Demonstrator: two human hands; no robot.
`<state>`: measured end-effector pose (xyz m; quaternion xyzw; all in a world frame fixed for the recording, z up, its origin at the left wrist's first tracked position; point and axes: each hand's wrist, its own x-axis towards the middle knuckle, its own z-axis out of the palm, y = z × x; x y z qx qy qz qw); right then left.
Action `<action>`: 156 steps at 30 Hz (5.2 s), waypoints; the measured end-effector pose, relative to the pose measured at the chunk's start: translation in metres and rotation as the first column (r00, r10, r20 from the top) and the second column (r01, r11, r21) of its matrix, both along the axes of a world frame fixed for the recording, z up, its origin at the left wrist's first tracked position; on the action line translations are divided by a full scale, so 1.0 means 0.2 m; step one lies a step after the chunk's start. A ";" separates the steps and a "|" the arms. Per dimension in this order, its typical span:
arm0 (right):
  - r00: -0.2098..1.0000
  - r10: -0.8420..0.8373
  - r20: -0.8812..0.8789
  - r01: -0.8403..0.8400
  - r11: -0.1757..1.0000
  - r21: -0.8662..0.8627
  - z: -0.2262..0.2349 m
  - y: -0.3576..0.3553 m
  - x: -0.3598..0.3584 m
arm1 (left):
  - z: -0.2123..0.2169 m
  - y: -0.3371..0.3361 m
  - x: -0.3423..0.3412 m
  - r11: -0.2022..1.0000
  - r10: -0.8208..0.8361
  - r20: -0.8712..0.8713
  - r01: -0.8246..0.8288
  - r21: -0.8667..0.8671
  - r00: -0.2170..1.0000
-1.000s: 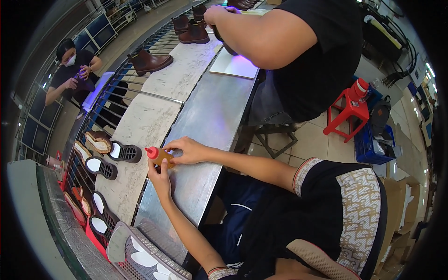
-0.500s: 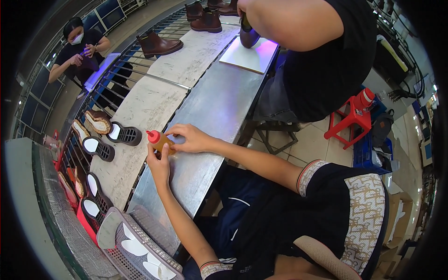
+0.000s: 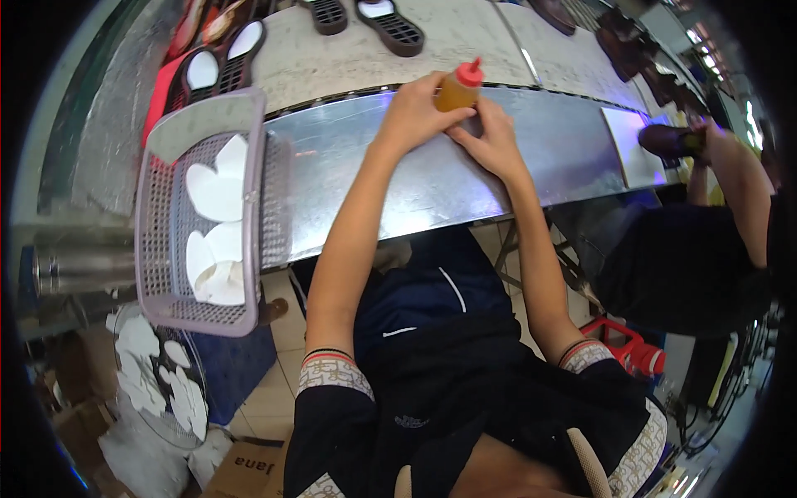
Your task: The recorder is seen applying adhesive from a squeeze bottle onto white shoe insole components and then placing them onto shoe soles on an assembly line conveyor.
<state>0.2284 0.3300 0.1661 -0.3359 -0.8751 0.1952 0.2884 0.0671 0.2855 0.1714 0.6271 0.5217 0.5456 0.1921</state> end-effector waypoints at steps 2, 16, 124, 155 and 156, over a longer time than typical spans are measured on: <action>0.997 -0.007 0.074 0.005 1.000 0.024 -0.04 0.01 -0.02 | 0.02 -0.04 -0.04 0.978 0.170 -0.161 -0.187 -0.097 0.972; 0.999 -0.009 -0.039 0.013 0.994 0.109 -0.02 -0.02 0.03 | 0.04 -0.03 0.02 0.963 0.149 -0.213 -0.190 -0.189 0.966; 0.801 0.013 -0.598 -0.357 0.813 -0.460 0.05 -0.08 -0.01 | 0.32 -0.18 0.00 0.884 -0.260 0.054 0.260 -0.388 0.964; 0.851 -0.377 -0.366 0.184 0.866 -0.464 0.05 0.00 -0.01 | 0.23 -0.54 -2.22 0.361 0.136 -0.799 -0.780 -0.511 0.586; 0.853 -0.363 -0.376 0.163 0.868 -0.469 0.05 0.00 -0.02 | 0.20 -0.60 -2.27 0.302 0.131 -0.847 -0.834 -0.462 0.516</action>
